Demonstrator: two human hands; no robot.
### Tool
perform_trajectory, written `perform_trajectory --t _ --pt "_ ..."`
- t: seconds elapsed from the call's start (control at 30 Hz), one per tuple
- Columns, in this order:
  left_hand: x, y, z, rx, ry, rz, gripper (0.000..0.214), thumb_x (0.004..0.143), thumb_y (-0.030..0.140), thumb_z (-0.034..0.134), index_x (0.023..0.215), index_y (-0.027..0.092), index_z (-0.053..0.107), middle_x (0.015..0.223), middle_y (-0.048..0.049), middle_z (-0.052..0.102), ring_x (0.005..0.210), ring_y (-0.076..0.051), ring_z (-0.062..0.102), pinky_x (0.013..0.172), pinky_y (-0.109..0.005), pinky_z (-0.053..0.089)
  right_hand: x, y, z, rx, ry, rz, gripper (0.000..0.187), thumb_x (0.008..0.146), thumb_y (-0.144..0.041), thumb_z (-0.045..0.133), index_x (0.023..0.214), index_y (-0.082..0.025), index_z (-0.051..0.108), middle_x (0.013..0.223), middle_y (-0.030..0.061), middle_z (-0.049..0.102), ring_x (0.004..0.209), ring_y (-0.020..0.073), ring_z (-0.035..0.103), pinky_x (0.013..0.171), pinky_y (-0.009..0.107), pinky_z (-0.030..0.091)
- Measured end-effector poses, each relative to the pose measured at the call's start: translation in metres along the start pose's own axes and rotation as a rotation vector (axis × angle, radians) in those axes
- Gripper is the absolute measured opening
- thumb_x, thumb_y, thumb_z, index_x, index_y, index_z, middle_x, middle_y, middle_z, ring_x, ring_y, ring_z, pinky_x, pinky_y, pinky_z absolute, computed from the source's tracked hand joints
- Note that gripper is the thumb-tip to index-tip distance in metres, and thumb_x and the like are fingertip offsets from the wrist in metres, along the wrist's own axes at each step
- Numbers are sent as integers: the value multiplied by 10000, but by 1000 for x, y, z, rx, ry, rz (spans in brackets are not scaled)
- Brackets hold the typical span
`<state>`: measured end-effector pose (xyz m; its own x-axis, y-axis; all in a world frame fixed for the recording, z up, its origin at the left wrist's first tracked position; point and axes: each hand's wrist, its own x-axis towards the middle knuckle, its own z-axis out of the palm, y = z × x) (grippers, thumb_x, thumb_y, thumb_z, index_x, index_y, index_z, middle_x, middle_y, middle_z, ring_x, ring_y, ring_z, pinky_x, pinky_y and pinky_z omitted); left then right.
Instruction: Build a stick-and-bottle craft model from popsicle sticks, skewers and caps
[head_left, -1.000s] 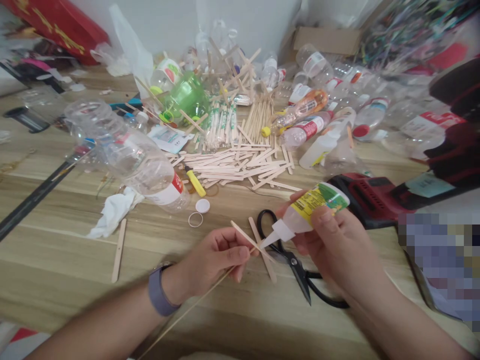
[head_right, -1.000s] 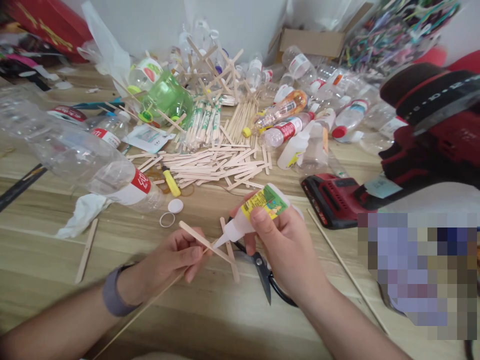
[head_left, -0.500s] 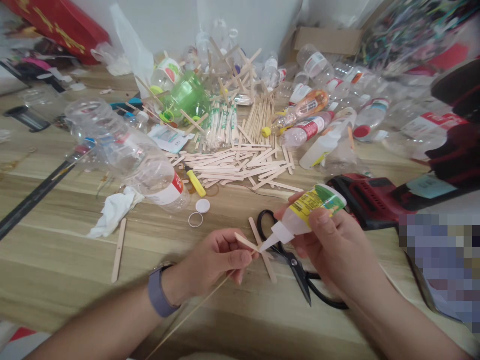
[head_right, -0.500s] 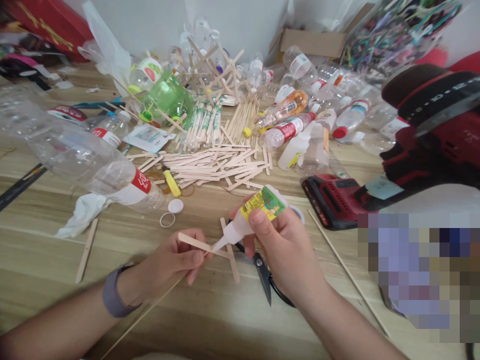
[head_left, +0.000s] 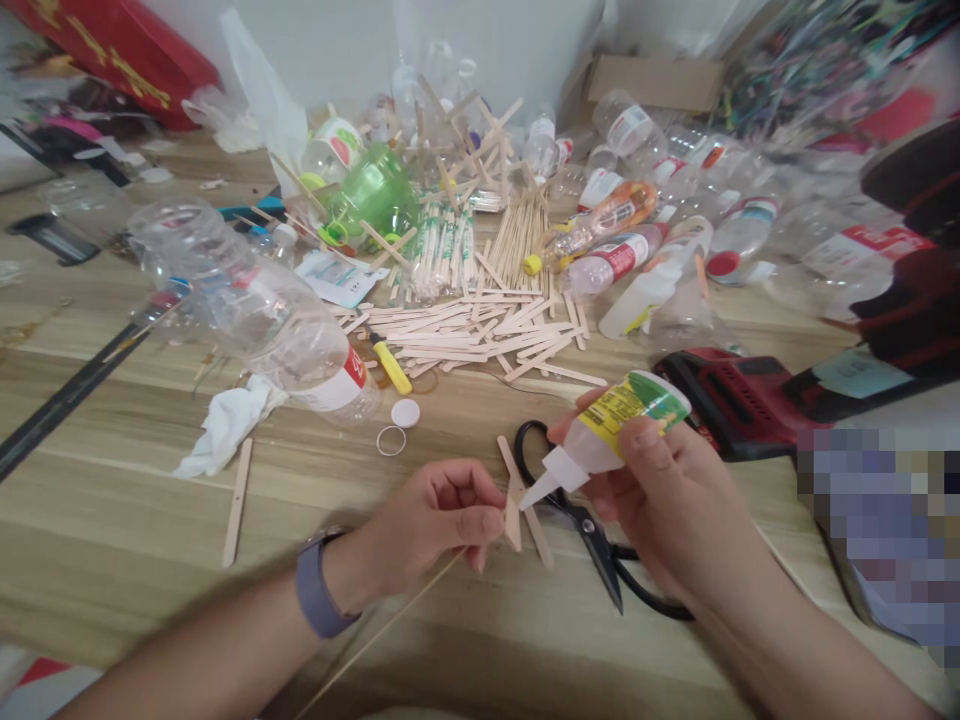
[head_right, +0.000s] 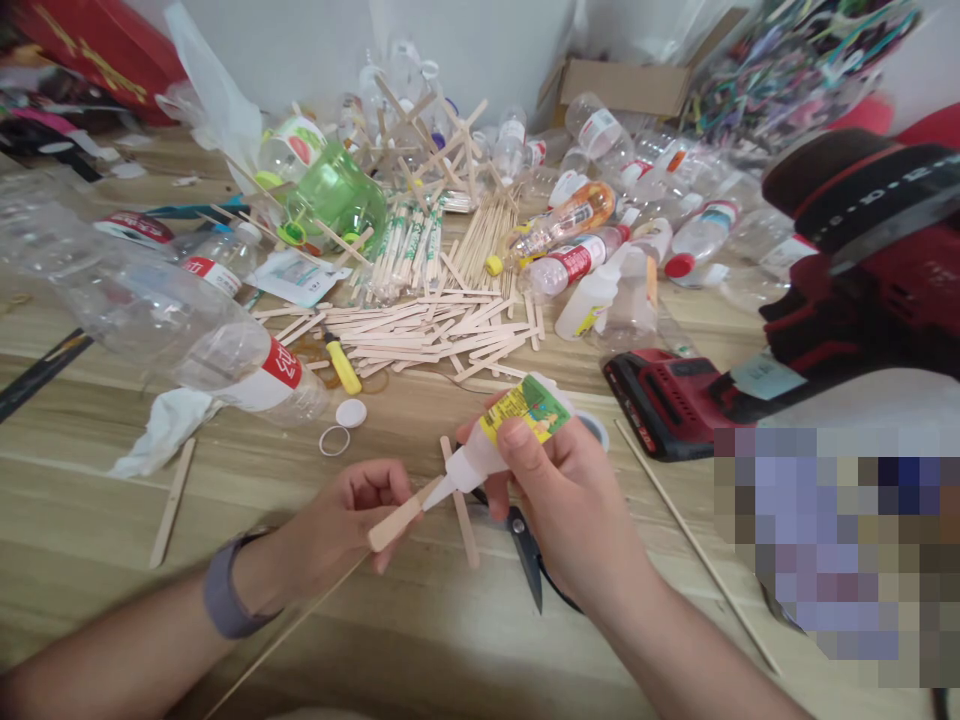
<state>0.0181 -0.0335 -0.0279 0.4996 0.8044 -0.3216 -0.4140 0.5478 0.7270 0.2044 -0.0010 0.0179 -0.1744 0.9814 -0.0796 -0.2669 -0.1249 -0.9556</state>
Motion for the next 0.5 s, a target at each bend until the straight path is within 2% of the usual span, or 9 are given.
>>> perform_trajectory --t 0.37,0.5 --pt "-2 2 2 32 17 -15 383 624 394 848 691 142 567 546 65 555 407 -35 479 407 -145 371 -3 -2 1 -15 7 18 373 756 -563 695 852 -206 648 753 31 672 420 81 461 336 185 358" --pt "-2 1 1 50 15 -25 399 619 413 848 702 145 565 538 60 567 405 -42 485 408 -153 367 -4 -2 0 -20 -7 11 334 781 -545 681 859 -221 659 773 23 672 424 69 471 345 172 353"
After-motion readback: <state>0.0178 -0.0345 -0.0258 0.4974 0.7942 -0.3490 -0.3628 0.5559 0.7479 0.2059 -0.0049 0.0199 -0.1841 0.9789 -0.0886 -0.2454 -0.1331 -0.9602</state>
